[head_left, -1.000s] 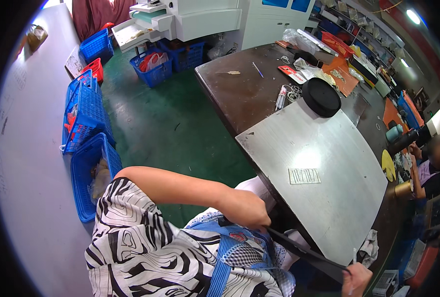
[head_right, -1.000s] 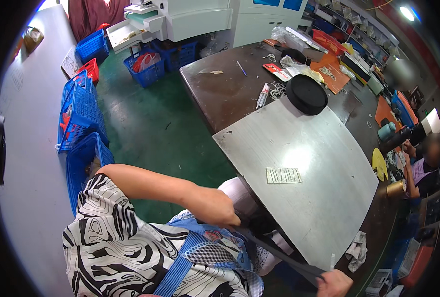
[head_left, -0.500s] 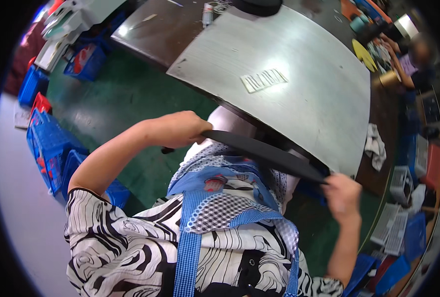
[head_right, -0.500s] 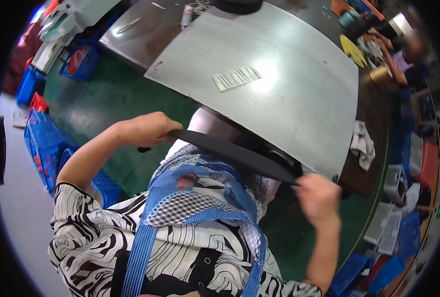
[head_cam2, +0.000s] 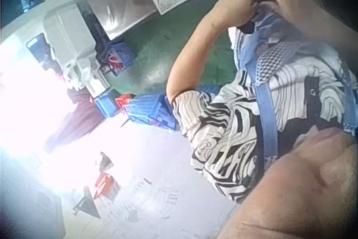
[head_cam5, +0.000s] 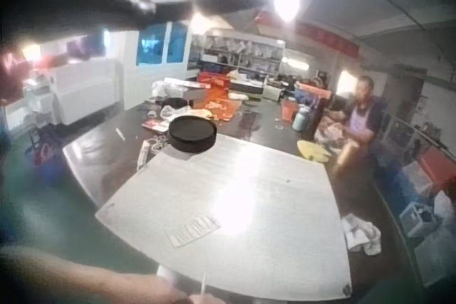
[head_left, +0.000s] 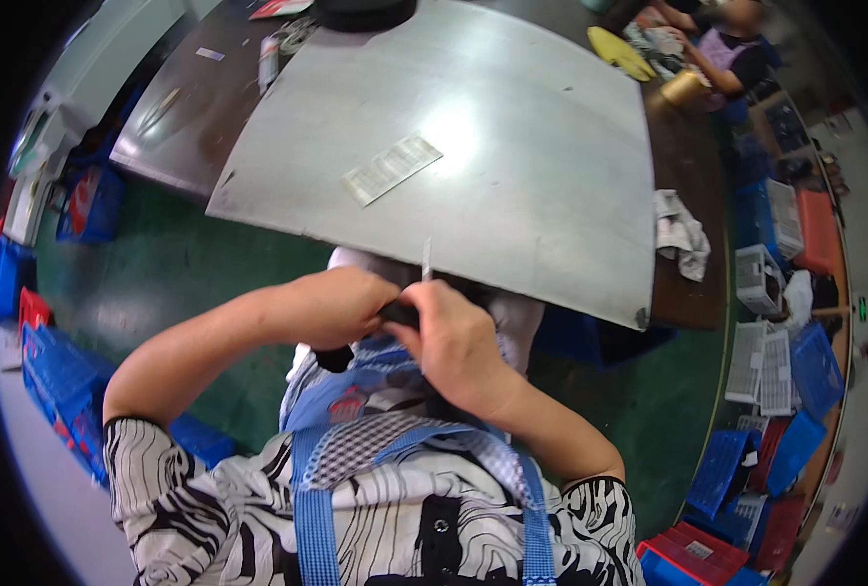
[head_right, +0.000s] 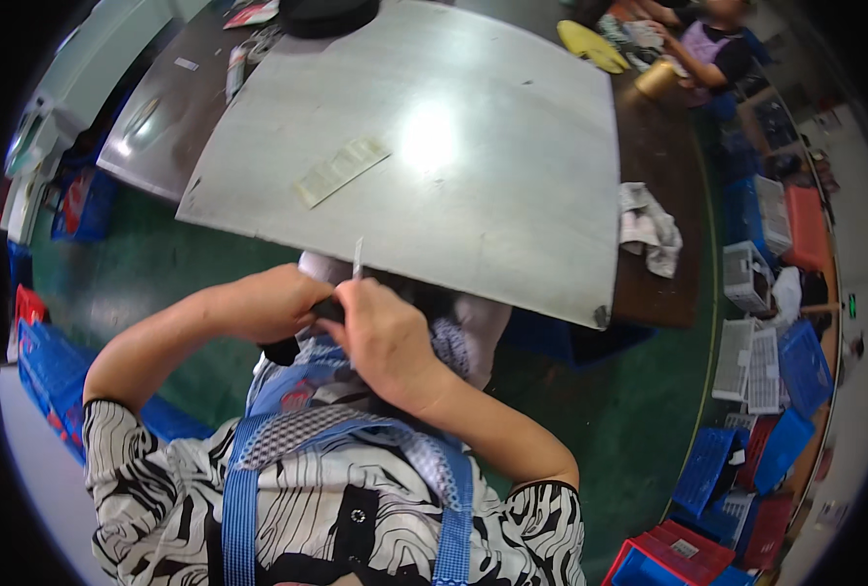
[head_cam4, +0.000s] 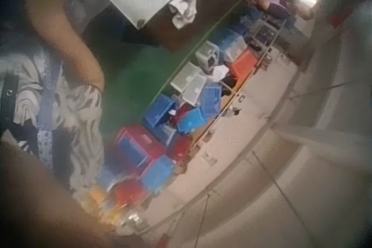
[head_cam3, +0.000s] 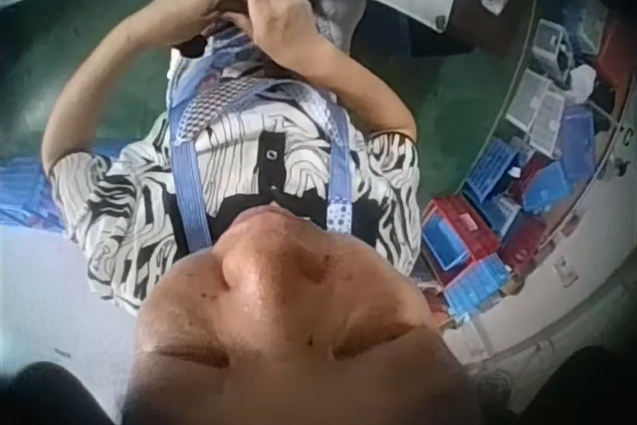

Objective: Marking lines on a black strap using a template and a pen.

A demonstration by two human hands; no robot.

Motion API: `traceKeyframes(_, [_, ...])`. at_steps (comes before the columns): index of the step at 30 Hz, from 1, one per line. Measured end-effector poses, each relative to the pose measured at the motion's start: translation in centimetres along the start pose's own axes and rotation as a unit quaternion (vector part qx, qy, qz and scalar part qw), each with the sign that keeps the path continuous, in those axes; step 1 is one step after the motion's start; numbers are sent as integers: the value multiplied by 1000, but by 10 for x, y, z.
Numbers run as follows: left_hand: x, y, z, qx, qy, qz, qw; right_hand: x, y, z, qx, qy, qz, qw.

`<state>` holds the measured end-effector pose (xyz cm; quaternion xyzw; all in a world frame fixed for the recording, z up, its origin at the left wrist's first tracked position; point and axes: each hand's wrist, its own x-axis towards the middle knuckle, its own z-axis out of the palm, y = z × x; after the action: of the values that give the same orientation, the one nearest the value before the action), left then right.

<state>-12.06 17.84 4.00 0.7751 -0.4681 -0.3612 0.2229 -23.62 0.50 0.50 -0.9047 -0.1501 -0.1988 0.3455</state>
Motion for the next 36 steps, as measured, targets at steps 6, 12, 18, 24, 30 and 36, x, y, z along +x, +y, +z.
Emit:
traceKeyframes(6, [-30, 49, -15, 78, -116, 56, 989, 3, -11, -72, -90, -75, -225, 967])
traceKeyframes(12, [-59, 15, -22, 40, -133, 29, 990, -19, 17, -144, -182, -72, -198, 960])
traceKeyframes(18, [-72, -35, -16, -25, -96, -29, 995, -68, 38, -211, -308, -33, -57, 949])
traceKeyframes(24, [-124, -84, 19, -38, -47, -76, 995, -68, 60, -206, -302, 35, -61, 951])
traceKeyframes(30, [-52, -23, 14, -19, -43, -37, 998, -61, 24, -82, -188, -163, -16, 968])
traceKeyframes(36, [10, -26, 29, -111, 22, 73, 991, -1, -3, 11, 96, -29, 9, 995])
